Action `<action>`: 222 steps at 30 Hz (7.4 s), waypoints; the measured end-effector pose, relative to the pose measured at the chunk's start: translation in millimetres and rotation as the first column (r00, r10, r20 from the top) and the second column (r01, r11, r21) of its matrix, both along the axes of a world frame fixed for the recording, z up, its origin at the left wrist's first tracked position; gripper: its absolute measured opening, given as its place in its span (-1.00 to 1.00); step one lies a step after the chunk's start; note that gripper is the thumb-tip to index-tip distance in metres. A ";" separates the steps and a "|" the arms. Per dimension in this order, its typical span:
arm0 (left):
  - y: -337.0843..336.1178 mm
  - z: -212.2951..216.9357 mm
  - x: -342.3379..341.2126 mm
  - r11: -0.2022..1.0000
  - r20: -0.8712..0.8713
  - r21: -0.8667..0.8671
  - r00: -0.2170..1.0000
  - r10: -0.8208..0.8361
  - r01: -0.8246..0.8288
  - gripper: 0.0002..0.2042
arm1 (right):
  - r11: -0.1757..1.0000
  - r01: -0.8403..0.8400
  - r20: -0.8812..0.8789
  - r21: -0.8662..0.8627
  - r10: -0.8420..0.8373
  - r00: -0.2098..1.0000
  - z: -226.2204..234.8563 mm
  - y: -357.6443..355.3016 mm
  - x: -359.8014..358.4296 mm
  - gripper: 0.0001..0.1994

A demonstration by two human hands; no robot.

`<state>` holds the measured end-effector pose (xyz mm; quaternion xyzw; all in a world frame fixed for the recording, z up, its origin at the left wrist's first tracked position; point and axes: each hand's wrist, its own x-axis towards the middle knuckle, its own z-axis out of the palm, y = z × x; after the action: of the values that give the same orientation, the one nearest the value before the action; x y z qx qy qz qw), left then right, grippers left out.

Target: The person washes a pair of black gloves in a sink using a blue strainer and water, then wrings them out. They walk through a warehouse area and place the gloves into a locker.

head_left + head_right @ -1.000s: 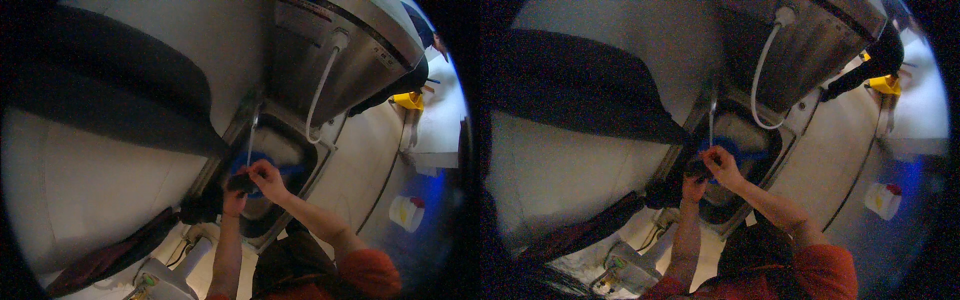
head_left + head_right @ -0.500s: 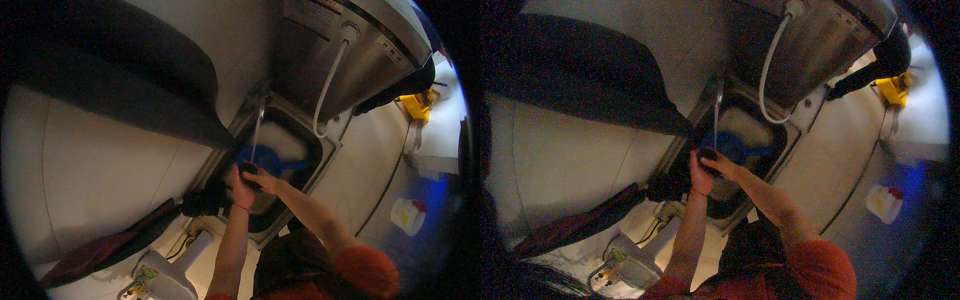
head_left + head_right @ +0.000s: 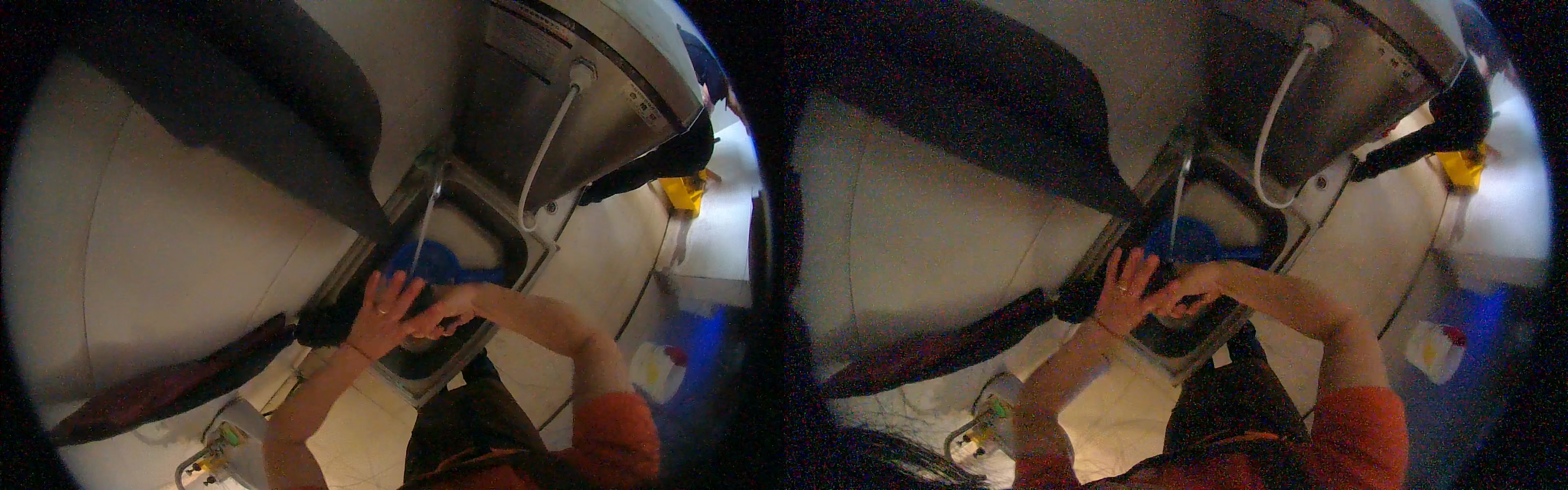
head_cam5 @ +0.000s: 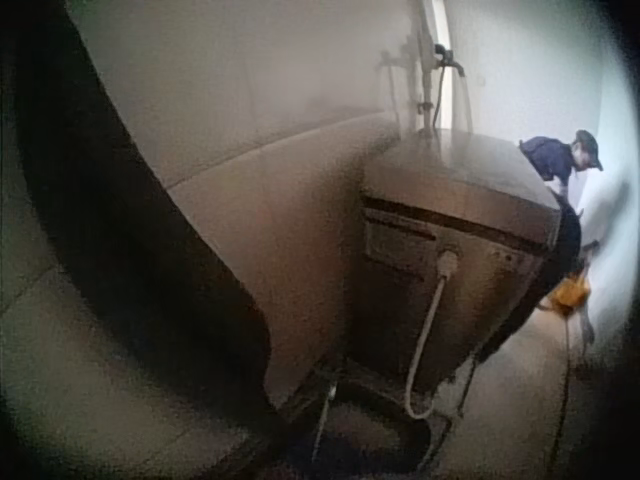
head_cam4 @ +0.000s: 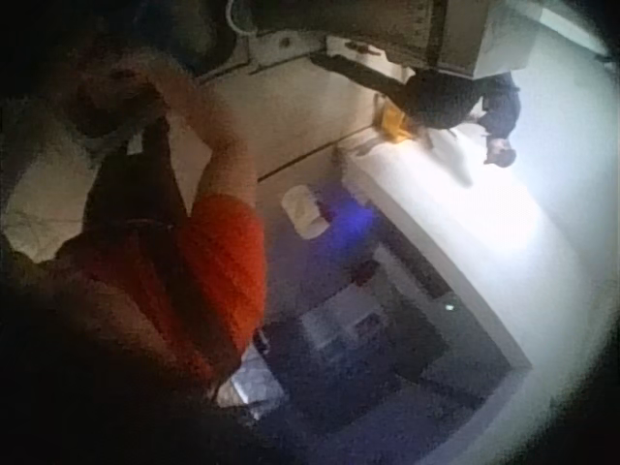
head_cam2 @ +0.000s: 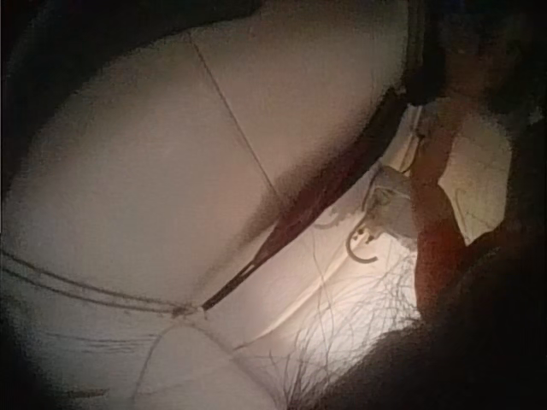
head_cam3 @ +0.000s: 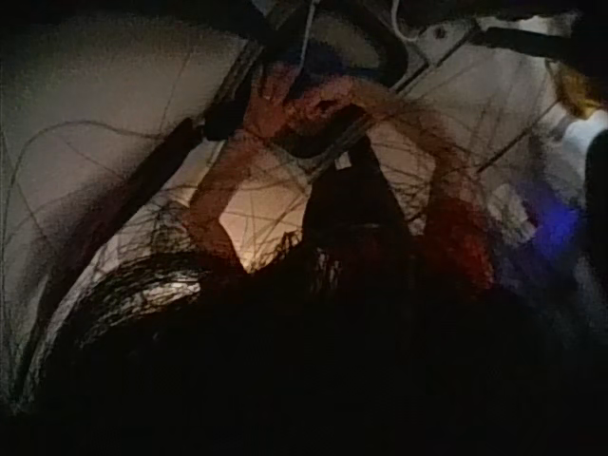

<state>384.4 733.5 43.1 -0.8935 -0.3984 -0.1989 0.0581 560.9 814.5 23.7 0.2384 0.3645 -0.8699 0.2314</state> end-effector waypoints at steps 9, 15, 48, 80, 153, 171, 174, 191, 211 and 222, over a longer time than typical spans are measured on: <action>28.5 28.7 11.7 0.971 -0.132 -0.210 0.981 -0.144 0.115 -0.57 | 0.982 0.043 -0.052 0.186 -0.034 0.998 23.6 0.0 2.8 -0.79; 24.8 -1.4 16.5 0.951 -0.213 -0.307 0.977 -0.029 -0.039 -0.67 | 0.885 0.246 0.108 0.396 -0.310 0.945 1.6 -23.9 0.5 -0.80; -157.7 -97.8 -24.9 0.520 0.155 -0.781 0.699 0.698 -0.345 -0.38 | 0.598 0.656 0.106 0.461 -0.771 0.628 -234.5 43.4 -53.5 -0.63; -26.9 -223.7 88.2 -0.020 -0.339 -0.785 -0.403 0.850 0.619 -0.61 | -0.679 0.155 -0.429 0.717 -0.255 0.867 28.8 51.5 23.5 -0.48; -42.3 -208.8 40.1 0.076 0.010 -0.876 -0.139 0.990 0.477 -0.51 | -0.075 -0.129 0.099 0.989 -0.312 0.945 -208.0 -35.3 -25.7 -0.60; -50.2 -108.9 33.0 0.394 0.287 -0.661 -0.269 0.919 0.639 -0.39 | 0.299 0.939 -0.416 0.168 -0.842 0.343 9.6 -58.0 5.2 -0.62; -28.6 -36.0 37.8 0.621 0.381 -0.268 -0.511 0.771 0.737 -0.45 | 0.216 0.973 -0.188 0.083 -0.955 0.228 3.4 -69.7 26.6 -0.65; -52.6 68.3 62.1 0.378 0.396 -0.862 -0.016 0.918 0.337 -0.17 | 0.691 0.719 0.037 0.071 -0.722 0.691 45.4 -72.5 0.5 -0.52; -31.2 247.5 3.2 0.999 -0.217 -0.010 0.975 -0.051 0.050 -0.52 | 0.873 0.082 -0.033 0.481 -0.076 0.997 278.9 -56.6 -3.0 -0.86; -19.1 180.3 22.0 0.887 -0.235 -0.206 0.900 0.366 -0.414 -0.73 | 0.183 0.134 -0.124 0.974 -0.066 0.990 205.8 -51.7 -18.9 -0.83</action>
<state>406.4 714.4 223.4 -0.8094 -0.5851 -0.0452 0.0211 542.0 762.8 229.5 0.3310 0.8239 -0.4582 -0.0400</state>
